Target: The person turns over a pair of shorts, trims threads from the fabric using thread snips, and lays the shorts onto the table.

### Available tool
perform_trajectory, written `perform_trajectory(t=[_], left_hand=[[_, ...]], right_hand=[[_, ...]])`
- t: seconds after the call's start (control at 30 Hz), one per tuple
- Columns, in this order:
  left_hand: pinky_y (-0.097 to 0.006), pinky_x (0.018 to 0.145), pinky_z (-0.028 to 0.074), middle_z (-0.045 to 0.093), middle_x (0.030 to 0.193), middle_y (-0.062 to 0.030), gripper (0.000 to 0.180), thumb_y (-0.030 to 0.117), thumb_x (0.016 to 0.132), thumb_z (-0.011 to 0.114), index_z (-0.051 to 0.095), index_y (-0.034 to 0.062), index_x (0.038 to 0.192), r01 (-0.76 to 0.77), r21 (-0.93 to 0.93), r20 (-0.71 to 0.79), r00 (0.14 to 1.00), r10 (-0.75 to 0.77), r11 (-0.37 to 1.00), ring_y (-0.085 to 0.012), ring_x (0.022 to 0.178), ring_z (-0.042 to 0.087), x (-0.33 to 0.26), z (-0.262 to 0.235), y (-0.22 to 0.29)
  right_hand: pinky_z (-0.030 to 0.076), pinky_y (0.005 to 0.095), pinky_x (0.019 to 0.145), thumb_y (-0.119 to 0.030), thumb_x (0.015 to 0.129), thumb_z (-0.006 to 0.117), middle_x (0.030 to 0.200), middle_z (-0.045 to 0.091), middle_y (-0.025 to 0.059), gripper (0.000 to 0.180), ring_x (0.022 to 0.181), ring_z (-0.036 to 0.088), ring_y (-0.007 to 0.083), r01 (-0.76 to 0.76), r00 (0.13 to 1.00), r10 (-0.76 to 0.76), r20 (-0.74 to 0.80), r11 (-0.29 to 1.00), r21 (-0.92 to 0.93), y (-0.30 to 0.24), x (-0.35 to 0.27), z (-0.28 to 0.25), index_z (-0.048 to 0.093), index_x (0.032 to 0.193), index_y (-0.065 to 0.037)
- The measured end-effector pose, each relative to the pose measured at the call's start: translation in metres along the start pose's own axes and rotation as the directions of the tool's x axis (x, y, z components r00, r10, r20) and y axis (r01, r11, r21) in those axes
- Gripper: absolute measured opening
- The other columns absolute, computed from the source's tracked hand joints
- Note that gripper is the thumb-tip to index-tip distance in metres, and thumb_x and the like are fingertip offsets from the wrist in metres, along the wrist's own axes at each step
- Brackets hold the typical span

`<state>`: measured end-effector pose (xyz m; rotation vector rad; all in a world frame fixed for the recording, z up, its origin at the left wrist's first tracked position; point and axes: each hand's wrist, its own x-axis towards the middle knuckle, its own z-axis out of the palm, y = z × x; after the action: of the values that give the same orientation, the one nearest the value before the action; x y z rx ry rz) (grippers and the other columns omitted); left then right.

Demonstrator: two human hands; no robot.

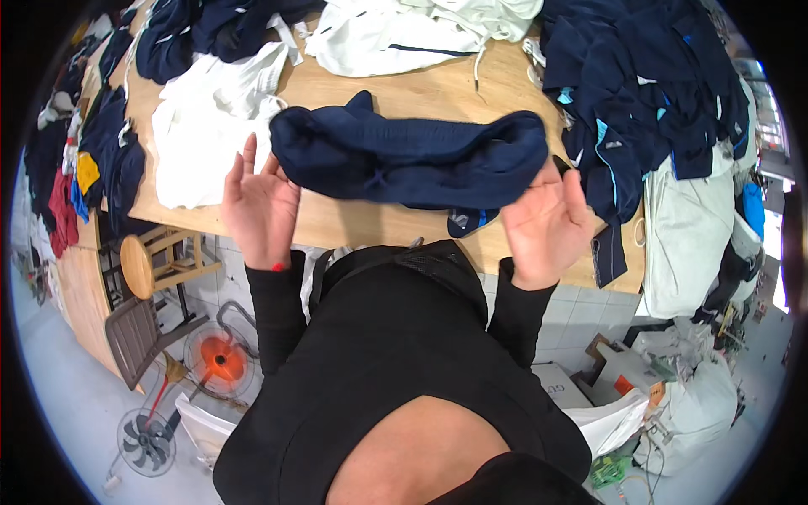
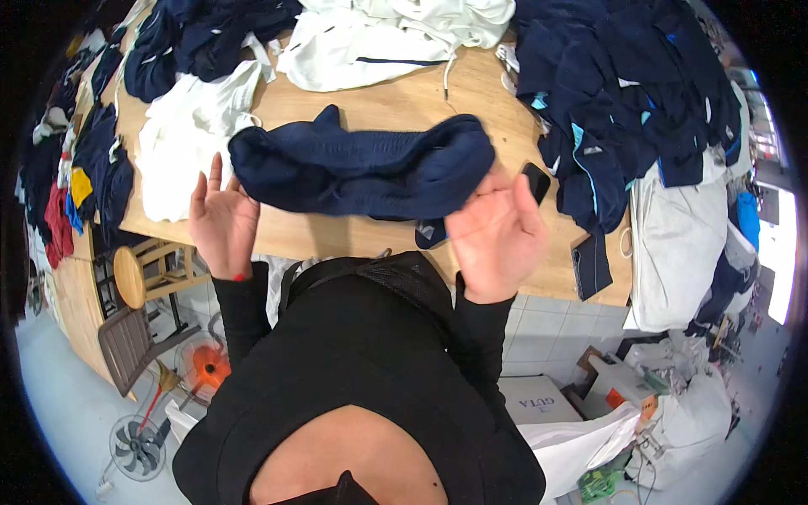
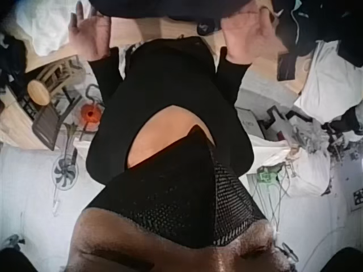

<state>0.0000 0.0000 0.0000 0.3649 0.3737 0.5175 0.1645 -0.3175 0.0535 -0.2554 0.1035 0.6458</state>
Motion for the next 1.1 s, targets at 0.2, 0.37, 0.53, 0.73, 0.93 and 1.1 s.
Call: perform_trajectory(t=[0.2,0.37,0.53,0.73,0.93,1.1], left_hand=[[-0.038,0.104,0.051,0.063,0.141,-0.0164,0.053,0.036,0.113,0.046,0.037,0.0089,0.158,0.101,0.453,0.121,0.977,-0.173,0.886,-0.0224,0.123,0.065,-0.007,0.027,-0.039],[-0.025,0.091,0.051,0.066,0.122,-0.0019,0.044,0.023,0.109,0.055,0.046,0.0107,0.150,0.159,0.478,0.086,0.970,-0.226,0.864,-0.0085,0.107,0.064,-0.013,0.027,-0.043],[-0.032,0.097,0.054,0.068,0.123,-0.0070,0.041,0.018,0.106,0.059,0.052,0.0077,0.145,0.110,0.480,-0.041,0.994,-0.103,0.871,-0.0162,0.112,0.068,-0.012,0.045,-0.032],[-0.042,0.102,0.055,0.073,0.111,-0.0168,0.049,0.006,0.097,0.060,0.055,0.0007,0.145,0.034,0.183,-0.133,0.991,-0.010,0.983,-0.0274,0.105,0.073,-0.002,0.006,0.012],[-0.038,0.090,0.056,0.074,0.094,-0.0153,0.051,0.004,0.093,0.061,0.058,-0.0051,0.144,0.023,0.022,-0.164,0.986,-0.019,0.999,-0.0264,0.085,0.071,0.001,0.001,0.028],[-0.039,0.088,0.058,0.075,0.100,-0.0189,0.051,0.016,0.098,0.058,0.056,-0.0077,0.144,0.100,-0.057,0.042,0.994,-0.097,0.993,-0.0282,0.085,0.073,-0.004,-0.002,0.038]], right_hand=[[0.033,0.0485,0.123,-0.040,0.114,0.039,0.155,0.051,0.0290,0.067,0.144,0.050,0.0354,-0.040,0.977,0.078,0.200,0.981,-0.188,0.033,0.008,0.001,0.038,0.154,0.013],[0.035,0.0475,0.122,-0.041,0.113,0.043,0.150,0.055,0.0264,0.065,0.140,0.053,0.0340,-0.008,0.987,0.062,0.150,0.942,-0.337,0.035,-0.001,0.005,0.041,0.152,0.011],[0.047,0.0418,0.109,-0.034,0.112,0.050,0.123,0.069,0.0166,0.047,0.120,0.064,0.0278,0.020,0.999,-0.003,0.037,0.890,-0.455,0.026,-0.007,0.005,0.057,0.134,0.006],[0.053,0.0315,0.076,-0.019,0.103,0.065,0.087,0.073,0.0095,0.020,0.077,0.068,0.0180,0.124,0.887,-0.319,-0.333,0.861,-0.493,-0.004,-0.010,-0.014,0.064,0.087,-0.006],[0.056,0.0340,0.075,-0.022,0.107,0.062,0.079,0.065,0.0051,0.022,0.077,0.069,0.0190,0.009,0.945,-0.142,-0.296,0.912,-0.410,-0.019,-0.014,-0.012,0.063,0.091,-0.007],[0.060,0.0382,0.077,-0.024,0.110,0.057,0.083,0.067,0.0080,0.026,0.076,0.071,0.0213,-0.018,0.966,-0.073,-0.248,0.938,-0.347,-0.031,-0.012,-0.016,0.063,0.097,-0.003]])
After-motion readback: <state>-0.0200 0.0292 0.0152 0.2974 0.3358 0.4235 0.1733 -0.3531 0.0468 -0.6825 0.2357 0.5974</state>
